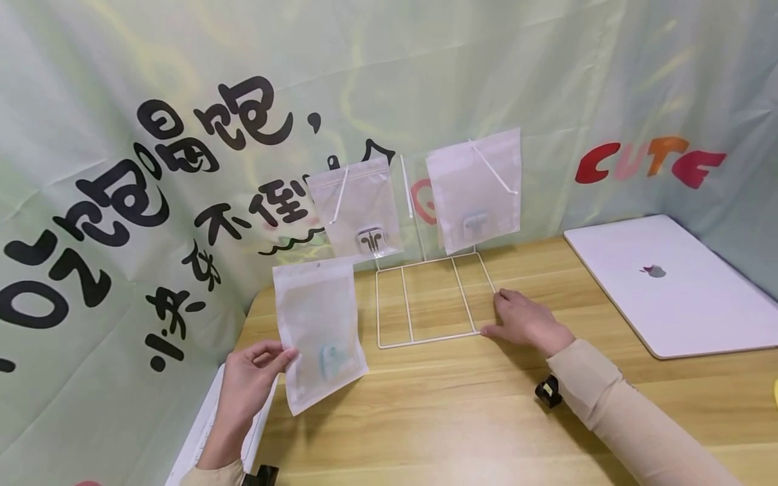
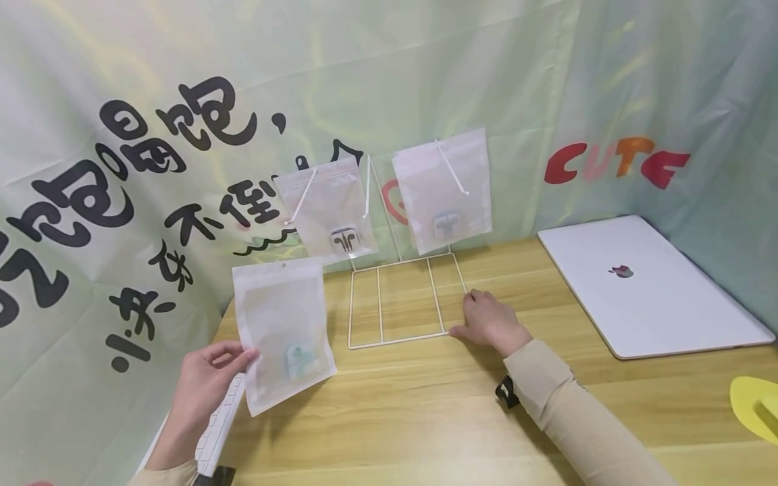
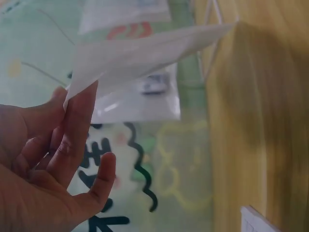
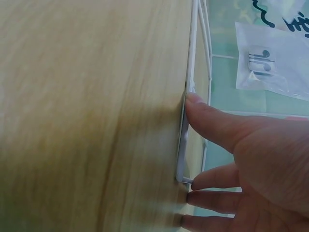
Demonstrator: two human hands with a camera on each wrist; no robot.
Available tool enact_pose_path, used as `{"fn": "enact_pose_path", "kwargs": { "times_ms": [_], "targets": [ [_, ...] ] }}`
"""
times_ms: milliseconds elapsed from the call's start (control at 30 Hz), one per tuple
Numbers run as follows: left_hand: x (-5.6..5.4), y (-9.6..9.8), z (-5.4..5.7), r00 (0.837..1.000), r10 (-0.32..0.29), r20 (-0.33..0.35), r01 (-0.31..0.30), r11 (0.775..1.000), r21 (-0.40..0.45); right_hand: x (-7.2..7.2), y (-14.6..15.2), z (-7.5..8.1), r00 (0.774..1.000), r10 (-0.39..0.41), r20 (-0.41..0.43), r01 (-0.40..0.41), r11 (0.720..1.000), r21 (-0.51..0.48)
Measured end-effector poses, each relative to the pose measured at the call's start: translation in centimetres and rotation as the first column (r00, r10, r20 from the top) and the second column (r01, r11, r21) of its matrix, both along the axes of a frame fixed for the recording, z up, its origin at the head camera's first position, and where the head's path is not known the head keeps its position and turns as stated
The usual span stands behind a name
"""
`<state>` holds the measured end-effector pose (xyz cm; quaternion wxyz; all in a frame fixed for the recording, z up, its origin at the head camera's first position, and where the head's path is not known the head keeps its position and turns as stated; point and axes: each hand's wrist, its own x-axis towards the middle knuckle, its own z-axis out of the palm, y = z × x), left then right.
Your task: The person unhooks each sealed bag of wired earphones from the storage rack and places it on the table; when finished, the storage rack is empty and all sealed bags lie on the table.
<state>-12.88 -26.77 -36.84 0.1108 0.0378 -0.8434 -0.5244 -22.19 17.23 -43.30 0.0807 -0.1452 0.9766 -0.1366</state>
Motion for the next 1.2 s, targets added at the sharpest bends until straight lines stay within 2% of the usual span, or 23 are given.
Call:
{"fn": "enact_pose_path", "kwargs": {
  "times_ms": [100,200,400,633,767,1000,1200],
  "targets": [
    [-1.1,-0.6,-0.5,0.999,0.021,0.026,-0.02,0.998,-0.052,0.0,0.0,0.1,1.0,-0.001,0.005,0.001,1.0,0.001],
    [-2.4,-1.1,-0.9,0.998,0.032,0.047,-0.025,0.988,-0.151,0.0,-0.2,0.1,1.0,-0.002,0.003,0.002,1.0,0.0],
    [-4.7,-1.6,-1.6,0.998,0.052,0.037,-0.035,0.934,-0.356,0.1,-0.2,0.0,1.0,0.005,0.003,-0.005,1.0,-0.003],
    [-7.1,-2.1,-2.5,0.998,0.041,0.041,-0.017,0.885,-0.466,0.0,-0.1,0.0,1.0,0.0,-0.003,0.0,1.0,-0.006],
    [-7.8,-2.2,-3.0,0.995,0.051,0.08,-0.004,0.864,-0.503,0.0,-0.2,0.0,1.0,0.006,-0.003,-0.006,1.0,-0.006],
    [-8.6,-2.6,-3.7,0.99,0.075,0.123,0.011,0.814,-0.581,0.2,-0.2,0.2,1.0,0.013,-0.008,-0.013,1.0,-0.009],
    [-9.3,-2.9,-4.4,0.977,0.091,0.194,0.052,0.776,-0.628,0.1,-0.2,0.3,1.0,0.018,-0.011,-0.018,1.0,-0.009]
  ]
}}
